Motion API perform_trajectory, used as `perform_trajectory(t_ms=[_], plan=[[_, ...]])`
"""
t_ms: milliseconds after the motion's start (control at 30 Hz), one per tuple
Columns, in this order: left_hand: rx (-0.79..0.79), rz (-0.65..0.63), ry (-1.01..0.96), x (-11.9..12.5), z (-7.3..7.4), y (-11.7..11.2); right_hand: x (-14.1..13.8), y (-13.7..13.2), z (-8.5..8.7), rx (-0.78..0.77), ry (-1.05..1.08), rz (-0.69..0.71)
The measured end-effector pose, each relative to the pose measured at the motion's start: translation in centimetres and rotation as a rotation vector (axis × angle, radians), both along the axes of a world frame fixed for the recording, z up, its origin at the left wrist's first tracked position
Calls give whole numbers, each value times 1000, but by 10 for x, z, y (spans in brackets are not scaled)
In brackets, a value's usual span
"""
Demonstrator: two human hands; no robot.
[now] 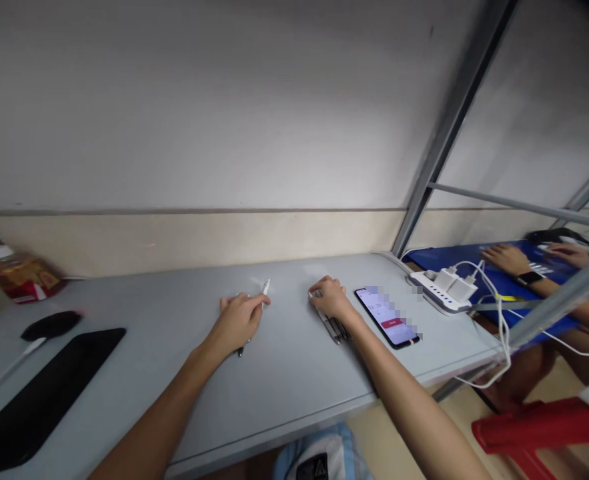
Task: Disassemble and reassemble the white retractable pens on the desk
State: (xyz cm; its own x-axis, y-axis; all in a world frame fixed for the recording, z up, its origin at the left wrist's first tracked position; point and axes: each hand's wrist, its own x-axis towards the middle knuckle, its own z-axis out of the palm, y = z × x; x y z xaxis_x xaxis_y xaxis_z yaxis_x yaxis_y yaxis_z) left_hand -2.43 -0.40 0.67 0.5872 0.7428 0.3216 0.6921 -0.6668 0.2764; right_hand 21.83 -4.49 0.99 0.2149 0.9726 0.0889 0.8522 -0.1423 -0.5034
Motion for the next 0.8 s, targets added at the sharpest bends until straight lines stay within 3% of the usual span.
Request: perform_trajectory(t_ms=[167,300,533,633,800], plan=[[15,-3,-73,2,3,-3,2,1,-3,28,4,9],[41,-95,-82,4,5,-6,-1,2,-4,158,32,50],[-3,-280,-119,7,9,-12,-16,-7,3,478,63,371],[-20,-302,-143,9,11,-15,-20,-10,6,467,91,439],[-21,-232,-155,6,8,-13,-22,-11,5,286,226,486]])
